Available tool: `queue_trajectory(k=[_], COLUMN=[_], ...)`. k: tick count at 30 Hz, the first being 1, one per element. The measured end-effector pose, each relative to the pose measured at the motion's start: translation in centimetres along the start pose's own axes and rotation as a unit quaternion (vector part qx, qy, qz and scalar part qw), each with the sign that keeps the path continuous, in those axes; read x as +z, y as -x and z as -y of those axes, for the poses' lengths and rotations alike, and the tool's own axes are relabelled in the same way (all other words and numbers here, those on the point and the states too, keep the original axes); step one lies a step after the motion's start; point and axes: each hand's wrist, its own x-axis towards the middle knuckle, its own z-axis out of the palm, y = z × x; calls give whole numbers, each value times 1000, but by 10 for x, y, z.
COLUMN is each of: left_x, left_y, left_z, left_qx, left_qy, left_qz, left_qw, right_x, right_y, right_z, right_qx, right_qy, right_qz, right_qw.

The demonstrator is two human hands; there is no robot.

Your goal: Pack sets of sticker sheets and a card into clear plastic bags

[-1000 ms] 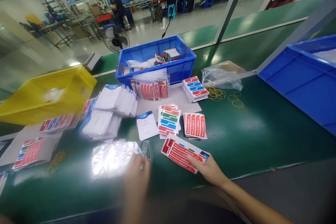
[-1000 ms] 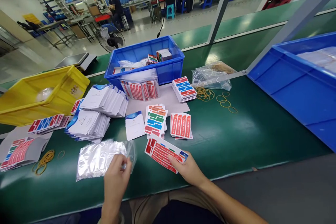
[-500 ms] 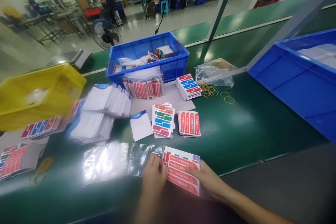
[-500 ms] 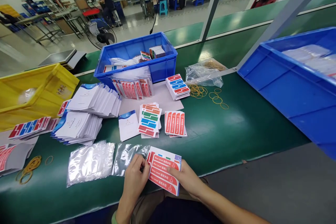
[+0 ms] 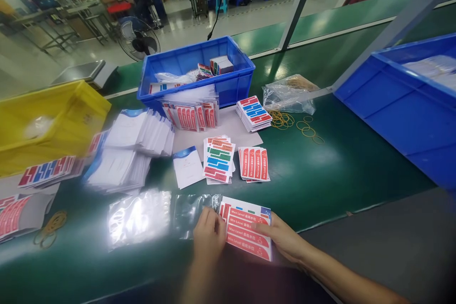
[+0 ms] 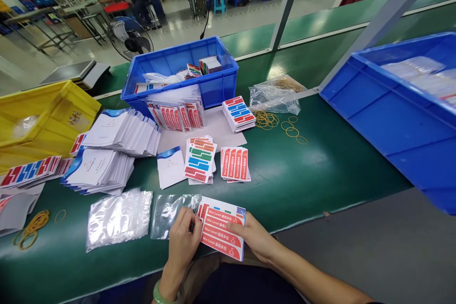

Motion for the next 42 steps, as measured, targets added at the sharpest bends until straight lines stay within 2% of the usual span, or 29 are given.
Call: queue_trajectory(k=[5,10,17,24,29,33,38,42], left_x=[-1,-1,-1,-3,-1,-1,0,0], left_y=[-1,-1,3,1,3,3,2,3], left_z=[-2,-2,6,12,13,15,15,14], left_qx=[-5,-2,61,36,58,74,53,101], left_qy=[8,24,37,2,18,22,15,41], left_qz=[-24,3,46,45,63,53,34,53], left_qw=[1000,1000,996,998,996,996,998,993], right_x=[-1,-1,-6,-7,-6,-6,-6,-5], right_y=[1,1,-6,-8,-9,-8,-9,-10], right_z=[-1,-3,-6,-6,-2,-1,-2,-2], right_qx=[5,3,3,9,23,8,23,52], right_qy=[-4,-10,3,60,67,80,80,34], right_qz=[-13,-6,23,23,32,46,52,47], right_qw=[1000,1000,1000,998,997,996,995,997])
